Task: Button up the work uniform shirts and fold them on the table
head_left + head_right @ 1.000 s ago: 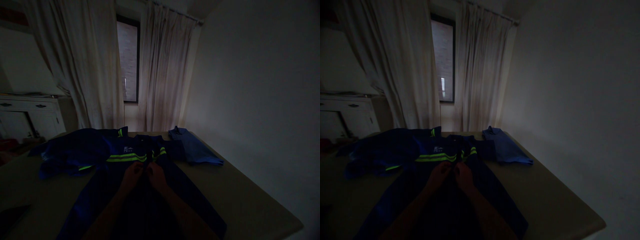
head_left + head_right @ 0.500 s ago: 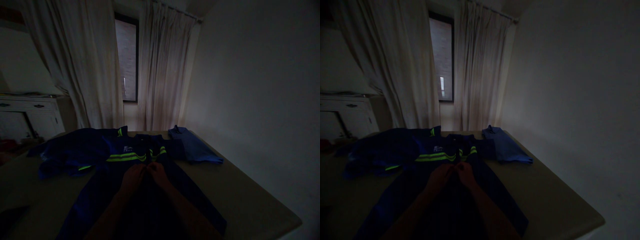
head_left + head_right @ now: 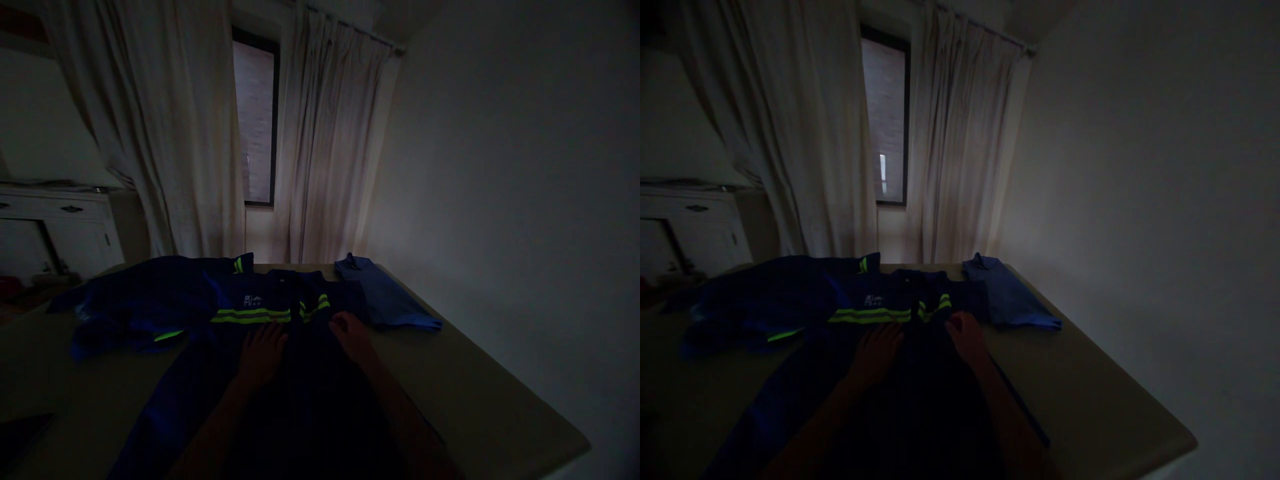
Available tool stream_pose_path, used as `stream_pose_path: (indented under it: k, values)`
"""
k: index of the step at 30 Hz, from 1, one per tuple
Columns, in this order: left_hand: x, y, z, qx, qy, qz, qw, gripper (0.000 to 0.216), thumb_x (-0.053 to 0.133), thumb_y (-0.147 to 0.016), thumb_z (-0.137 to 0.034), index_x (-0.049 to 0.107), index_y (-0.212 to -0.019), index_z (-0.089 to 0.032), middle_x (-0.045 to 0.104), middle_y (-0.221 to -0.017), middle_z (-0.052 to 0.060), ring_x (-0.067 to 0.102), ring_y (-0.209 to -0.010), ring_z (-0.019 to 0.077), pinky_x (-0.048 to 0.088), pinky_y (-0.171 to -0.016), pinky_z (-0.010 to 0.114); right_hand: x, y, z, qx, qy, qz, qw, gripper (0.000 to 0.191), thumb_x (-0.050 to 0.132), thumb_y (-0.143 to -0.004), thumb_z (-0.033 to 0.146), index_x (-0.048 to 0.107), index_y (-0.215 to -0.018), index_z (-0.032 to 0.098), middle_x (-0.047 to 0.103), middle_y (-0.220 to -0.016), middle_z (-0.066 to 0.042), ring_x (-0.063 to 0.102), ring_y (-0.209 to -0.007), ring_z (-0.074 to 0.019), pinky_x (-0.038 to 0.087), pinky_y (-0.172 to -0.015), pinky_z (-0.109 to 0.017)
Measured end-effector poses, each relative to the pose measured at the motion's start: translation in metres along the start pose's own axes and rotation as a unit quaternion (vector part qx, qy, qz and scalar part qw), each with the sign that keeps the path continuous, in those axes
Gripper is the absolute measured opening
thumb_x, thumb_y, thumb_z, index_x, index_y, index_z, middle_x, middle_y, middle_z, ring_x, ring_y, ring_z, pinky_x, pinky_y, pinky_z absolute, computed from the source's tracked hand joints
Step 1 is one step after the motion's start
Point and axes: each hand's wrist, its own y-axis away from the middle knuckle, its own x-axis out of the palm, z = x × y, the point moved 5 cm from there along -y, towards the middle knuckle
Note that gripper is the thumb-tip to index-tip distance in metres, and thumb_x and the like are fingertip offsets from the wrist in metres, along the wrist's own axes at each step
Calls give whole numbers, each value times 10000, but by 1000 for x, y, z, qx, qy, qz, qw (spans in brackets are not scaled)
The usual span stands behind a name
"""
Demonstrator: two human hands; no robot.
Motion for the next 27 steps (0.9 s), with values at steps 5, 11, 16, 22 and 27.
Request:
stream_pose_path:
  k: [5, 11, 16, 22, 27]
  values:
    - [-8, -18, 21, -81, 38, -69, 994, 364, 407, -962, -257, 621, -1254, -216, 588, -1410, 153, 494, -1340, 352, 277, -1122, 649, -48, 88, -50, -10, 160, 26, 987, 528, 697, -837, 458, 617, -1295, 208, 633, -1281, -148, 593, -1179, -336, 469, -1026, -478]
    - [-45, -8, 5, -19, 104, -93, 990, 319, 340, -977, -226, 608, -1115, -118, 646, -1118, 95, 612, -1123, 251, 448, -1026, 403, -82, 170, -78, -18, 183, 57, 981, 390, 526, -972, 451, 608, -1321, 296, 591, -1360, -94, 579, -1237, -255, 480, -1072, -422]
    - [-81, 94, -33, 102, 161, 65, 980, 252, 490, -960, -424, 658, -910, -243, 701, -858, -32, 658, -748, 161, 531, -704, 254, -104, 192, -85, -51, 192, 102, 975, 595, 654, -869, 563, 552, -1408, 331, 494, -1483, -119, 515, -1324, -317, 470, -1075, -497]
    - [-86, 214, -37, 247, 11, -81, 966, 337, 682, -817, -466, 687, -1138, -365, 774, -1048, 19, 727, -885, 219, 598, -711, 275, -102, 213, -63, -162, 152, 165, 961, 626, 755, -785, 558, 568, -1374, 458, 586, -1415, -67, 546, -1295, -325, 496, -1038, -492]
    - [-60, 230, -28, 198, -51, -136, 969, 297, 595, -883, -430, 690, -1162, -397, 782, -1039, -23, 732, -899, 208, 607, -754, 286, -100, 204, -48, -119, 157, 123, 973, 213, 568, -970, 377, 717, -1121, 387, 706, -1201, -43, 650, -1120, -245, 541, -960, -426]
